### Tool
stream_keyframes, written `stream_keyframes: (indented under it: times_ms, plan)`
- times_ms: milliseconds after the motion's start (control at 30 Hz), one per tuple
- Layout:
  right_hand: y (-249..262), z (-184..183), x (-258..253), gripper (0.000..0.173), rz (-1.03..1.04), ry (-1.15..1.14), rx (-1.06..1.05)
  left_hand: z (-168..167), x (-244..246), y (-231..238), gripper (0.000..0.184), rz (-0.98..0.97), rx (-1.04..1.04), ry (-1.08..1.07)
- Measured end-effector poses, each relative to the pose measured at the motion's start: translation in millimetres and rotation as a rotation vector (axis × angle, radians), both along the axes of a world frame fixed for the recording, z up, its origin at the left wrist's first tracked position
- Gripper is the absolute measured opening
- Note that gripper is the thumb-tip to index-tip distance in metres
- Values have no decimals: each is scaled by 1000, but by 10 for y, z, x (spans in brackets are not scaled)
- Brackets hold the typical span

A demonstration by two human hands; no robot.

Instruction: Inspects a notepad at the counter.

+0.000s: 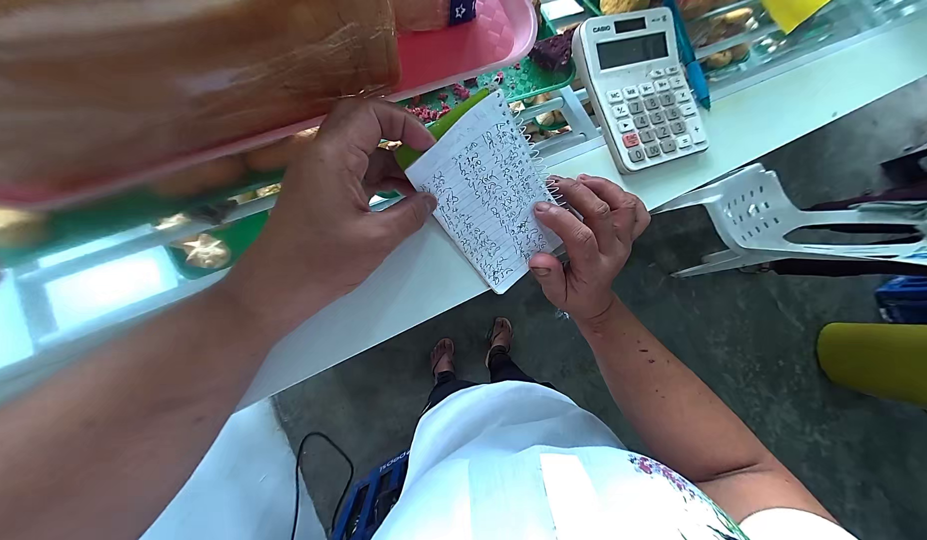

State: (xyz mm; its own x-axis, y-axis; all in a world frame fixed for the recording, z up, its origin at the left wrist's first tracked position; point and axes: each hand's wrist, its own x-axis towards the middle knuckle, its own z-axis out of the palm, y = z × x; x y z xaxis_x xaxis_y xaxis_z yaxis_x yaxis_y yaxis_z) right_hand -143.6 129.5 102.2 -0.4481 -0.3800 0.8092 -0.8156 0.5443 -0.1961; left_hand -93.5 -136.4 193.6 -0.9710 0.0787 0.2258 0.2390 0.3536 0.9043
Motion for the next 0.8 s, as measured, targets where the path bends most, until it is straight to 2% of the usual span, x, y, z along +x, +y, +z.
stream_keyframes:
  times_ms: [100, 233, 500, 800]
  plan:
    - [0, -8, -6, 56, 2, 11, -5, 42, 10, 30, 42, 17, 131, -97]
    - [-1, -4, -5, 57, -7, 16, 1, 52, -3, 16, 42, 11, 197, -135]
    - [-5, -10, -13, 58, -13, 24, 1, 74, -8, -2, 36, 24, 162, -159]
    - [-5, -6, -9, 59, -16, 19, -4, 67, -16, -1, 42, 4, 196, -136]
